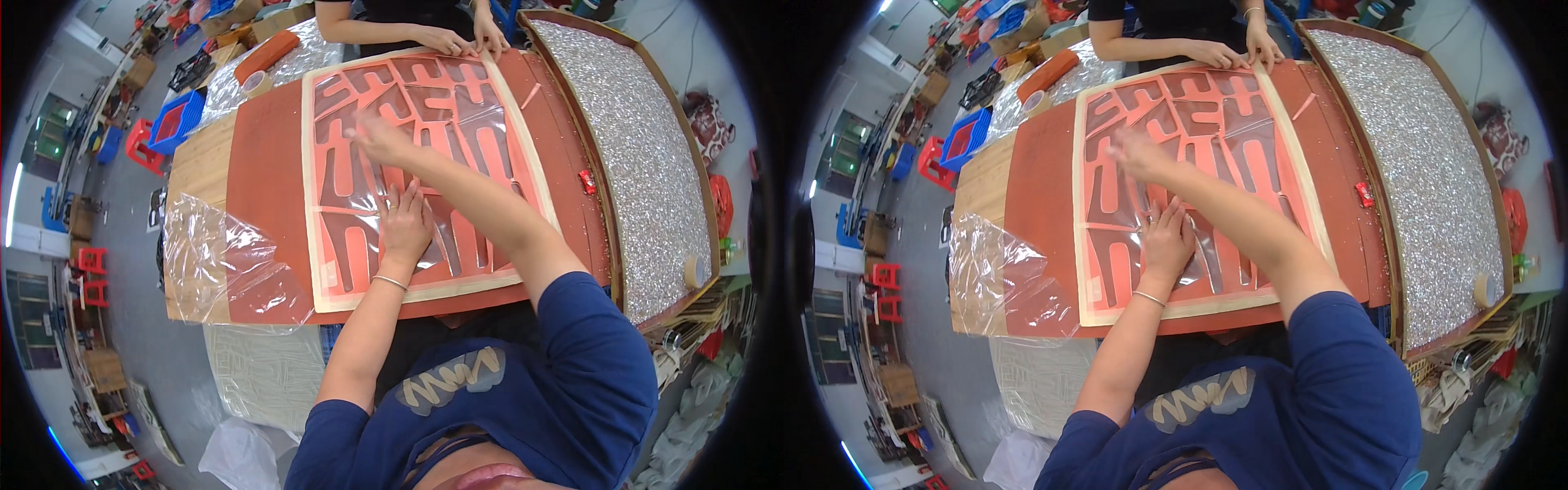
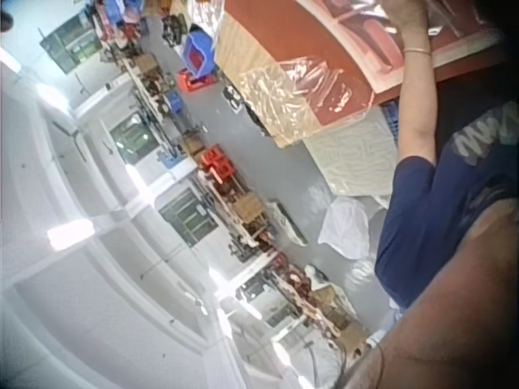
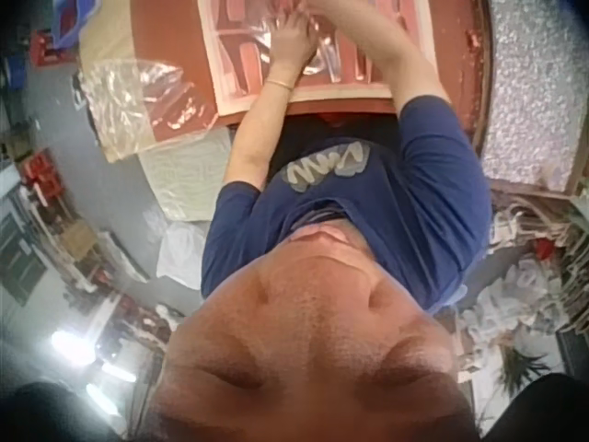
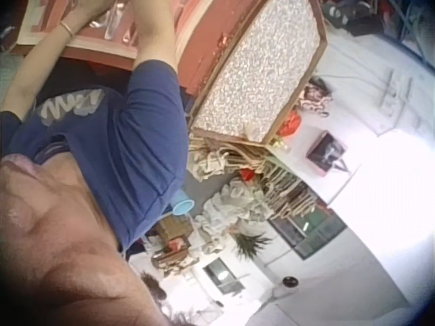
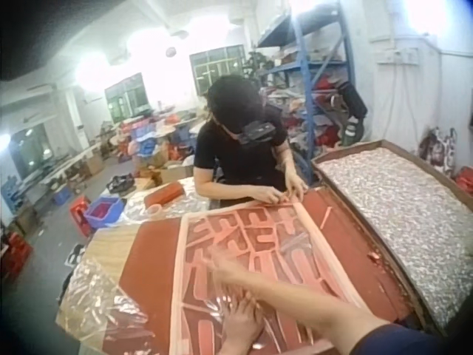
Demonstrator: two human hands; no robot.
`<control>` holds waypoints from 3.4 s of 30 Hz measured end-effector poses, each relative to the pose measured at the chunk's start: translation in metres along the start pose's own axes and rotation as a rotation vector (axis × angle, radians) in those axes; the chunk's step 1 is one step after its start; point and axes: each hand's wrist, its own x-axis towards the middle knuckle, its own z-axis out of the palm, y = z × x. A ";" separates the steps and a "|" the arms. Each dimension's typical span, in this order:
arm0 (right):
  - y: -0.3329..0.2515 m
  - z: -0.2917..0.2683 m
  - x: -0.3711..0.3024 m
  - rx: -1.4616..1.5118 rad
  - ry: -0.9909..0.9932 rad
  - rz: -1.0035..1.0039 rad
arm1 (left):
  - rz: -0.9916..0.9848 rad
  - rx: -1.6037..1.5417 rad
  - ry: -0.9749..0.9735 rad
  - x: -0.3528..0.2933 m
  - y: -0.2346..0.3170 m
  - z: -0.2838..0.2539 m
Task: Manually assemble and align shoe upper components with clear adhesive sheets and frames in a factory setting.
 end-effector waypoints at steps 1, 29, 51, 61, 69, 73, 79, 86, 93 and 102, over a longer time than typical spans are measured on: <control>0.007 -0.014 -0.017 -0.318 0.225 -0.021 | 0.009 -0.008 -0.001 0.002 0.003 -0.001; 0.019 -0.018 -0.410 0.352 0.664 0.700 | -0.254 -0.536 0.015 0.009 -0.002 -0.017; -0.030 -0.006 -0.393 0.374 0.842 0.148 | -0.663 -1.040 -0.970 0.021 0.180 -0.027; -0.015 -0.003 -0.385 0.824 0.857 0.352 | -0.461 -1.155 -0.753 -0.017 0.174 -0.017; -0.001 -0.008 -0.394 0.735 0.721 0.504 | -0.280 -1.049 -0.612 -0.022 0.169 -0.005; 0.014 -0.012 -0.398 0.177 0.850 0.401 | -0.593 -1.717 -0.620 0.006 0.117 -0.011; 0.024 -0.003 -0.406 0.306 1.010 0.412 | -0.813 -1.857 -0.287 0.057 0.104 -0.069; 0.008 0.001 -0.421 0.076 0.953 0.349 | 0.161 -0.491 -0.684 -0.015 0.172 -0.034; 0.008 -0.014 -0.432 -0.400 0.925 0.362 | 0.392 0.001 -0.647 -0.061 0.176 -0.021; 0.008 -0.042 -0.433 -0.349 0.740 0.118 | 0.437 0.043 -0.595 -0.071 0.189 -0.027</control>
